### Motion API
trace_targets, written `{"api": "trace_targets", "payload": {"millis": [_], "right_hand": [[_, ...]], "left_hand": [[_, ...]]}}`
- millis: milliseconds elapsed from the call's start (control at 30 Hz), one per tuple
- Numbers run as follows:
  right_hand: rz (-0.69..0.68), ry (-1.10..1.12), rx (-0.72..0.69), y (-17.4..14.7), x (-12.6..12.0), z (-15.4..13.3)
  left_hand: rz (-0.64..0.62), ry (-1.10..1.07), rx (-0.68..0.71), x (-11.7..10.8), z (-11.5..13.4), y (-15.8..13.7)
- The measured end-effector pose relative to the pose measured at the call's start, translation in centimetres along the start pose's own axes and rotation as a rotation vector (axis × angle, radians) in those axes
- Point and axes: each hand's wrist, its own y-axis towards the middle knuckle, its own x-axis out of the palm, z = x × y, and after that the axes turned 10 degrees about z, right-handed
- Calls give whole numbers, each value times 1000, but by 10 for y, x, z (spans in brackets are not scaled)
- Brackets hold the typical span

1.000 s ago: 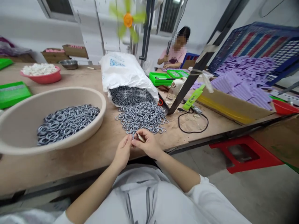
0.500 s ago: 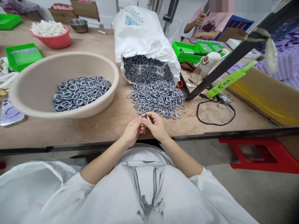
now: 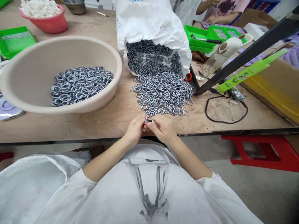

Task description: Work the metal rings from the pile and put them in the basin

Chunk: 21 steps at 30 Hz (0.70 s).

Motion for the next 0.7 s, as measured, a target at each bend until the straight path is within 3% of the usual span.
{"api": "trace_targets", "payload": {"millis": [233, 367, 433, 567, 700], "right_hand": [[-50, -127, -56, 2, 1, -2], [-89, -87, -32, 3, 2, -1], [-80, -31, 46, 6, 0, 4], [73, -41, 275, 17, -8, 24], [8, -195, 220, 31, -8, 28]], "left_hand": [[8, 1, 26, 1, -1, 1], [-3, 19, 26, 1, -1, 1], [-58, 54, 27, -1, -2, -1], [-208, 121, 4, -6, -1, -2], [-73, -51, 6, -8, 0, 2]]}}
